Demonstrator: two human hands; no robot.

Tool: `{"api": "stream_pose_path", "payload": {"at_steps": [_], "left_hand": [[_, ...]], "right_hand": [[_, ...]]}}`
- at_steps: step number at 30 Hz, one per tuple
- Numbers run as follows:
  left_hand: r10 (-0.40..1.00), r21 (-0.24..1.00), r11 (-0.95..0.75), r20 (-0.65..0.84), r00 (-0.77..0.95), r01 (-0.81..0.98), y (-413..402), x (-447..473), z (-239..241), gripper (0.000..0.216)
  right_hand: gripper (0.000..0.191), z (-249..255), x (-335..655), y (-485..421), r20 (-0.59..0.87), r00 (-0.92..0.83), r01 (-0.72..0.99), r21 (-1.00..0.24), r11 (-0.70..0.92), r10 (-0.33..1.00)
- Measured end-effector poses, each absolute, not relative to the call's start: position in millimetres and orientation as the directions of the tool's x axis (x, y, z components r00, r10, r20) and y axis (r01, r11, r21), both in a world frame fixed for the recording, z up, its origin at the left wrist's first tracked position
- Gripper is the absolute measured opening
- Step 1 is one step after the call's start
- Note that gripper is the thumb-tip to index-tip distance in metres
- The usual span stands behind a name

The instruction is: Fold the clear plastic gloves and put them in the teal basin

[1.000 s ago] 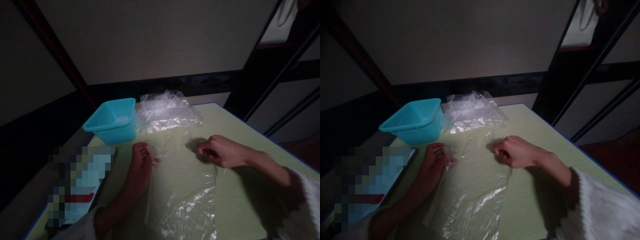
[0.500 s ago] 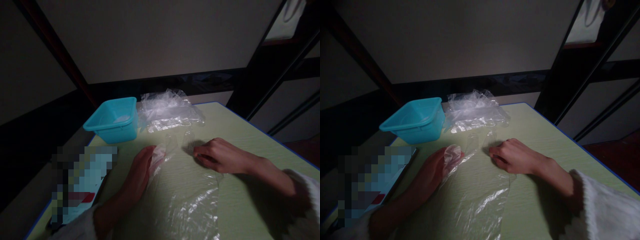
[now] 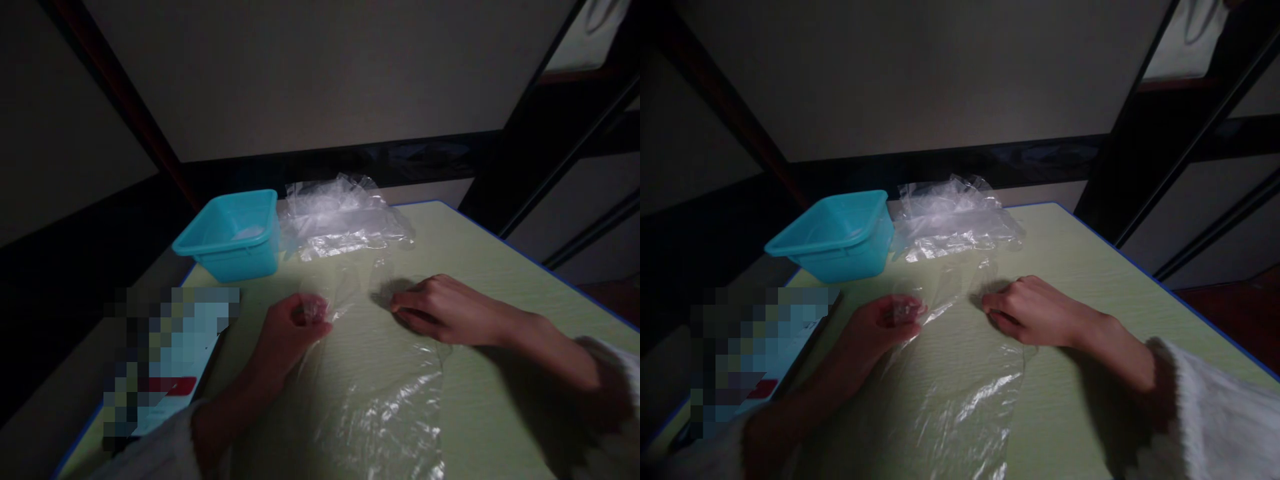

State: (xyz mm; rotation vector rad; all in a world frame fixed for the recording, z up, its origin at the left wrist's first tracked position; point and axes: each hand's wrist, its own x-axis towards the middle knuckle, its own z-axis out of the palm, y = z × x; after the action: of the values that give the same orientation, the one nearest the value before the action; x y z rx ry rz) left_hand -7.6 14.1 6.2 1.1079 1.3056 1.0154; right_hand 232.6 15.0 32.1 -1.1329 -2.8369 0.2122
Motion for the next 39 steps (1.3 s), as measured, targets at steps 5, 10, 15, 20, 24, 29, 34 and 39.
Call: {"api": "stream_pose_path", "payload": {"at_steps": [5, 10, 15, 20, 24, 29, 34, 39], "left_hand": [[0.993, 0.978, 0.112, -0.117, 0.021, 0.175, 14.4, -7.5, 12.2, 0.012], [0.996, 0.989, 0.059, -0.066, 0.052, 0.135, 14.7, -6.0, 8.1, 0.019], [0.998, 0.979, 0.006, -0.020, 0.066, 0.203, 11.2, -5.7, 8.5, 0.018], [0.997, 0.968, -0.009, -0.011, 0.079, 0.252, 8.3, -6.6, 12.5, 0.030], [0.996, 0.962, -0.009, -0.016, 0.087, 0.274, 8.8, -6.5, 11.9, 0.042], [0.997, 0.947, -0.017, -0.008, 0.076, 0.321, 10.9, -7.2, 10.4, 0.034], [0.987, 0.891, -0.160, 0.138, 0.082, 0.426, 10.2, -9.2, 11.2, 0.018], [0.986, 0.871, -0.164, 0.126, 0.112, 0.464, 9.4, -9.7, 8.0, 0.016]], "right_hand": [[0.018, 32.7, 232.5, 14.4, 0.018, -0.731, 0.670, -0.176, 0.721, 0.683], [0.018, 33.1, 232.2, 14.9, 0.024, -0.728, 0.671, -0.186, 0.718, 0.686], [0.018, 32.9, 232.0, 14.4, 0.021, -0.724, 0.676, -0.178, 0.715, 0.690], [0.019, 34.0, 231.6, 13.9, 0.012, -0.726, 0.674, -0.183, 0.716, 0.687], [0.017, 34.5, 232.2, 14.1, -0.001, -0.723, 0.680, -0.181, 0.711, 0.691], [0.019, 33.2, 232.2, 13.9, 0.030, -0.732, 0.670, -0.154, 0.727, 0.681], [0.028, 33.2, 222.0, 10.5, 0.162, -0.814, 0.535, -0.165, 0.828, 0.558], [0.052, 28.6, 208.5, 7.9, 0.123, -0.873, 0.435, -0.241, 0.868, 0.472]]}}
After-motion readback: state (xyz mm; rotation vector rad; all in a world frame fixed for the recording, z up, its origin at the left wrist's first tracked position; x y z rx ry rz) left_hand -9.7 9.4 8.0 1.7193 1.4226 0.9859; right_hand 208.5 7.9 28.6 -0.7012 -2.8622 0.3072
